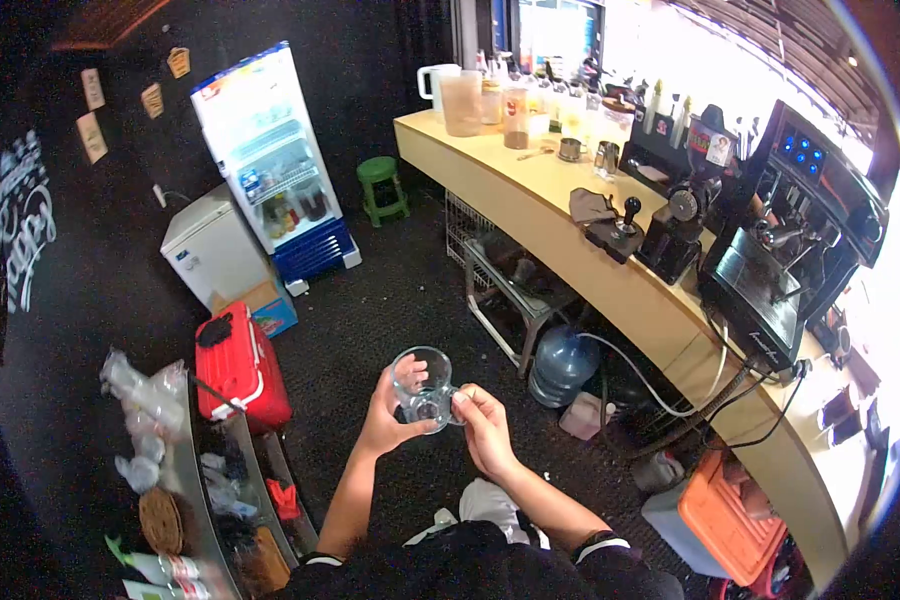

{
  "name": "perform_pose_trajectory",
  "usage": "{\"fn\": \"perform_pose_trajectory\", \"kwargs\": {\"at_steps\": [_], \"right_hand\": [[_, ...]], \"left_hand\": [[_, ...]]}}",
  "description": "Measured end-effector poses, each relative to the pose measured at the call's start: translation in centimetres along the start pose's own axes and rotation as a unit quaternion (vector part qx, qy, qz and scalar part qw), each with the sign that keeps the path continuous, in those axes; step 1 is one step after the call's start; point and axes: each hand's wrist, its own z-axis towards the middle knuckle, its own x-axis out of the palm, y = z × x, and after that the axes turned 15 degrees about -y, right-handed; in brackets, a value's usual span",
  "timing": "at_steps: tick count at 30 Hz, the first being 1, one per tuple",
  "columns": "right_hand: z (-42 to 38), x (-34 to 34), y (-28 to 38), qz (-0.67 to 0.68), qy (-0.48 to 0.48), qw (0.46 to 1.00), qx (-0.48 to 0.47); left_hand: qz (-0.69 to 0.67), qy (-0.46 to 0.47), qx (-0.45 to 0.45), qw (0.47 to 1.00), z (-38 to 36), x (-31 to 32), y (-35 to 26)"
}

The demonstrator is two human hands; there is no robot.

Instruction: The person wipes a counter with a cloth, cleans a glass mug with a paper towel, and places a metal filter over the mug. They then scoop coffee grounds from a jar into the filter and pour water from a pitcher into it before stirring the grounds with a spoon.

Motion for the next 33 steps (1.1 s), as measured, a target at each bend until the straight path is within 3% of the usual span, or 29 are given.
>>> {"fn": "perform_pose_trajectory", "kwargs": {"at_steps": [10, 20, 22, 24, 25, 30, 33], "right_hand": [[19.2, -0.7, -1.7, 0.061, -0.073, 0.994, -0.056], [39.4, -3.0, 3.7, -0.052, -0.044, 0.986, -0.150], [42.1, -4.4, 4.9, -0.138, -0.047, 0.972, -0.184], [44.2, -5.0, 6.2, -0.206, -0.118, 0.938, -0.254], [45.1, -6.2, 6.7, -0.235, -0.139, 0.930, -0.246], [49.4, -9.1, 8.8, -0.292, -0.254, 0.869, -0.308], [53.7, -10.1, 11.5, -0.442, -0.307, 0.774, -0.335]], "left_hand": [[0.063, 0.049, -0.033, 0.996, 19.3, 3.9, 9.7], [-0.031, 0.074, -0.044, 0.996, 39.7, 11.1, 16.2], [-0.044, 0.064, -0.015, 0.997, 42.6, 12.4, 17.7], [-0.051, 0.089, -0.013, 0.995, 45.7, 13.7, 19.7], [-0.048, 0.091, -0.011, 0.995, 47.3, 14.5, 20.6], [-0.098, 0.148, 0.010, 0.984, 55.7, 19.6, 25.1], [-0.131, 0.182, 0.026, 0.974, 59.9, 22.6, 28.5]]}}
